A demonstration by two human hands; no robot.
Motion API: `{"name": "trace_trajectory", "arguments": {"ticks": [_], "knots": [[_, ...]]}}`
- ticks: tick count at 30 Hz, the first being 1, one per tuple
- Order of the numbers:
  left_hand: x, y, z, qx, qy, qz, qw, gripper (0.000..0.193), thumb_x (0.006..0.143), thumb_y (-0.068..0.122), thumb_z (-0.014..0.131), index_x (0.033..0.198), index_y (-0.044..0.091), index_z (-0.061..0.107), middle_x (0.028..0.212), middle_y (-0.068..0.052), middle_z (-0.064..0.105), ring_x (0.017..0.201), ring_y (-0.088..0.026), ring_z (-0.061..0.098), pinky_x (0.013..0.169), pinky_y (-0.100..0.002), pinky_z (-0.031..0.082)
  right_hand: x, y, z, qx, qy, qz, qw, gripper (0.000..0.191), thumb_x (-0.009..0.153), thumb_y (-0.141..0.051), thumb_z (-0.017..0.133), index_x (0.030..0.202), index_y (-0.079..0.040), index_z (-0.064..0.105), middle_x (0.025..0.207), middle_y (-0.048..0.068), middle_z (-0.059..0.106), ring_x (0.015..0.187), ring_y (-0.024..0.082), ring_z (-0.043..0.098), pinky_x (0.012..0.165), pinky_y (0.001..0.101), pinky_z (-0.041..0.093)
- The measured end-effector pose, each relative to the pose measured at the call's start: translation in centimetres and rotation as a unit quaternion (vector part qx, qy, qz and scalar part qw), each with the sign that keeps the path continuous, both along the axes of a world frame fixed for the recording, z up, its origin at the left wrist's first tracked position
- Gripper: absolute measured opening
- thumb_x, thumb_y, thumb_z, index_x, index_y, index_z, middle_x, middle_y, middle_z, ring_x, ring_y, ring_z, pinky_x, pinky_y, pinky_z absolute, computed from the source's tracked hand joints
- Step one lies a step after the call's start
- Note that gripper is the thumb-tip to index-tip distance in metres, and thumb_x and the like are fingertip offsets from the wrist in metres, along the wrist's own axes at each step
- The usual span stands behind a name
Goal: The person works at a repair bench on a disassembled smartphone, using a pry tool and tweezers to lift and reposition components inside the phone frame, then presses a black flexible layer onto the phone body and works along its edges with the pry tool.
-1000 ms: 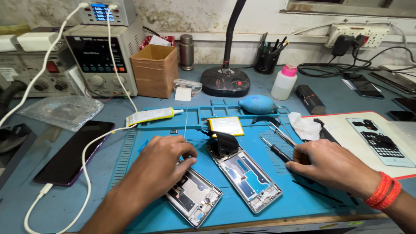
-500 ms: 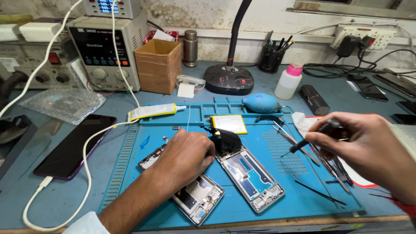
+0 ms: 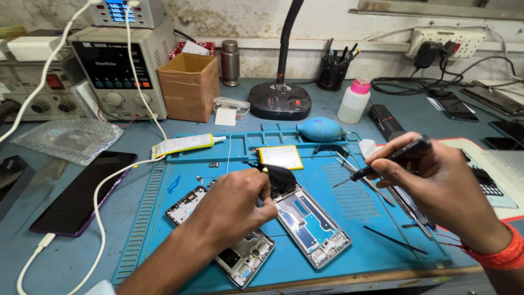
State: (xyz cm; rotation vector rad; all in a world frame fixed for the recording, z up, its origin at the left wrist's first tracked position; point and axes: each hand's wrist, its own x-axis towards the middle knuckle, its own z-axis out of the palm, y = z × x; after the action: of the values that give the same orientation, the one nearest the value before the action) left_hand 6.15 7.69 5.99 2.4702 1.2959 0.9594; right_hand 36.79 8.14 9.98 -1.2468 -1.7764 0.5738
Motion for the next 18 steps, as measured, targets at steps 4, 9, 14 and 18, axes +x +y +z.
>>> {"name": "trace_trajectory", "arguments": {"ticks": [4,9,14,18], "knots": [[1.4,-2.8,0.5,-0.096,-0.162,-0.019,0.982,0.014,0.077,0.011,0.077,0.079,0.001,0.067,0.075,-0.011,0.074,0.067,-0.014,0.076,0.065,-0.028,0.061,0.0,-1.2,-0.1,0.007,0.132,0.081,0.988,0.019,0.093,-0.013,0.067,0.103,0.003,0.067,0.105,0.015,0.077,0.095,0.019,0.077,0.082,0.0348,0.066],[2.5,-4.2,0.4,-0.192,-0.378,-0.089,0.901,0.013,0.085,0.004,0.076,0.095,0.002,0.067,0.085,-0.006,0.077,0.078,-0.008,0.076,0.074,-0.026,0.065,-0.6,-2.9,-0.4,0.029,0.176,0.118,0.977,0.019,0.097,-0.01,0.068,0.108,0.003,0.059,0.11,0.024,0.078,0.096,0.027,0.078,0.083,0.0388,0.064],[2.8,-4.7,-1.1,-0.241,-0.446,-0.089,0.857,0.04,0.081,0.004,0.081,0.114,0.005,0.059,0.09,-0.008,0.079,0.084,-0.011,0.076,0.078,-0.028,0.063,-0.9,-4.2,-0.3,0.092,0.202,0.153,0.963,0.034,0.096,-0.011,0.07,0.118,-0.005,0.044,0.111,0.024,0.076,0.103,0.026,0.078,0.085,0.037,0.067],[2.8,-4.9,-2.1,-0.25,-0.426,-0.091,0.865,0.048,0.083,0.006,0.081,0.122,0.008,0.052,0.092,-0.009,0.079,0.088,-0.011,0.076,0.082,-0.029,0.063,-1.0,-4.6,-0.5,0.105,0.159,0.157,0.969,0.049,0.094,-0.008,0.071,0.129,-0.009,0.035,0.11,0.025,0.076,0.095,0.027,0.08,0.081,0.036,0.068]]}}
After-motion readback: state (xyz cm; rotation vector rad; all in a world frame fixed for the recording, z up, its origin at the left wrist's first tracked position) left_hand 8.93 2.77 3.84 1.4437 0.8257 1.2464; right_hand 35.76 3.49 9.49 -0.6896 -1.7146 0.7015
